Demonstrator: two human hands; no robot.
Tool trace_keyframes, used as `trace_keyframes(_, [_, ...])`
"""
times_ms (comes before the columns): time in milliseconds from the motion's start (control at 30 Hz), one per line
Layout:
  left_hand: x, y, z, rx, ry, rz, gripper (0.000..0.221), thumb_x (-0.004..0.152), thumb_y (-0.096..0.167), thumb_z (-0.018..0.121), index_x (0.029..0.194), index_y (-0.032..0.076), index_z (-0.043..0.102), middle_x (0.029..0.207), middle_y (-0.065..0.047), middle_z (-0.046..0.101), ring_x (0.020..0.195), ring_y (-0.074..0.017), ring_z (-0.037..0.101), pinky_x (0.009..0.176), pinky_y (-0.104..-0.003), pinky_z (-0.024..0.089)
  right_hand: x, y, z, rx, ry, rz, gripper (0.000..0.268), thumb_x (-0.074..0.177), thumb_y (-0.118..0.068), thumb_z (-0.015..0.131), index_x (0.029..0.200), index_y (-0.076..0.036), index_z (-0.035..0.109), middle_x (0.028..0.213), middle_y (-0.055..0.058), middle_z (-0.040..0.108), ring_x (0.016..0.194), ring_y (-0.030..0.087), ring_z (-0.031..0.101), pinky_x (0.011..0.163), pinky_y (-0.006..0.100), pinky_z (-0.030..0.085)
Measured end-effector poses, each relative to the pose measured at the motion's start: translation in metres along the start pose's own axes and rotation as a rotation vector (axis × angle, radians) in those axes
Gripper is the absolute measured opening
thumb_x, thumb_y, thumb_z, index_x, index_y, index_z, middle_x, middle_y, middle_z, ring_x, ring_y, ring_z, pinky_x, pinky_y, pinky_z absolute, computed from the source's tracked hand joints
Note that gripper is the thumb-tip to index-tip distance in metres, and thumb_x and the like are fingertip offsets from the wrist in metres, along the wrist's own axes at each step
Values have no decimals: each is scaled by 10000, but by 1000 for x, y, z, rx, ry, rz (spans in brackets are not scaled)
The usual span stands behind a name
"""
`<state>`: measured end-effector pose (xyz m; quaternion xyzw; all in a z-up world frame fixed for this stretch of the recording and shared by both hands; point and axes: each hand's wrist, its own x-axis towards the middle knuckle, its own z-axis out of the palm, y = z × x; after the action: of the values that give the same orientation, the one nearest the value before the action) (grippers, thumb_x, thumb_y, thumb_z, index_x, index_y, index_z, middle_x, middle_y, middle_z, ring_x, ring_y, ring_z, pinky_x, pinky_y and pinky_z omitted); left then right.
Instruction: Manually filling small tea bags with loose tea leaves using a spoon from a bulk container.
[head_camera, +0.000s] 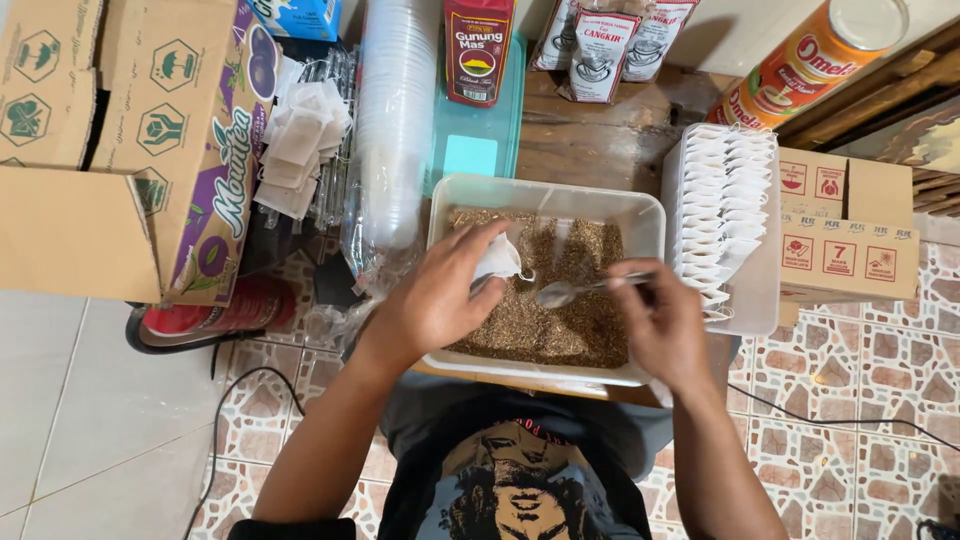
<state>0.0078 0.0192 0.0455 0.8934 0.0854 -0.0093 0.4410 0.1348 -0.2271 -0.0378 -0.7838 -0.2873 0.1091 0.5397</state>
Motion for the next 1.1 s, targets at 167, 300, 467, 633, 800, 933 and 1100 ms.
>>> trace_keyframes(167, [-3,11,-7,32,-81,-19,575,936,67,582,1468,-75,416,1319,-306,584,1215,-406,597,1035,-545,474,17,-33,17,-163,-222,-38,151,941,25,657,1072,22,733,888,223,735,771,344,730,704,433,598])
trace_keyframes(300, [-3,23,-17,23,-136,-50,567,937,64,547,1471,-76,416,1300,-282,599,1186,-364,623,1011,-493,500,18,-15,26,-254,-343,-20,146,942,-14,671,1067,-34,745,884,178,757,837,308,697,762,420,552])
trace_keyframes(467, [-9,17,-21,21,-152,-52,589,927,69,561,1482,-65,417,1280,-276,605,1163,-361,629,984,-489,513,18,-23,24,-257,-404,48,143,959,-27,647,1073,-18,732,897,211,765,836,330,680,749,438,547])
trace_keyframes(633, [-8,14,-21,-5,-164,-45,604,923,71,566,1490,-63,408,1276,-278,600,1156,-364,627,971,-486,518,18,-37,23,-202,-441,79,144,959,-6,630,1071,18,716,916,246,767,825,364,705,734,475,562])
trace_keyframes(800, [-7,11,-22,-43,-159,-46,626,919,55,584,1496,-82,384,1329,-302,574,1218,-399,595,1016,-514,492,18,-27,20,-94,-450,162,162,947,-2,630,1090,20,704,854,228,750,639,287,662,609,414,551])
trace_keyframes(933, [-8,12,-21,-60,-147,-56,659,916,41,588,1513,-87,341,1369,-312,549,1235,-417,583,1037,-532,473,20,-6,18,-46,-394,144,180,943,32,616,1107,34,688,858,234,729,632,276,647,599,404,543])
trace_keyframes(1100, [-11,7,-19,-121,-83,-80,692,896,25,616,1526,-28,335,1366,-311,546,1257,-449,565,1040,-570,474,17,23,15,134,-148,79,167,962,51,590,1120,34,642,821,146,665,678,178,570,625,329,463])
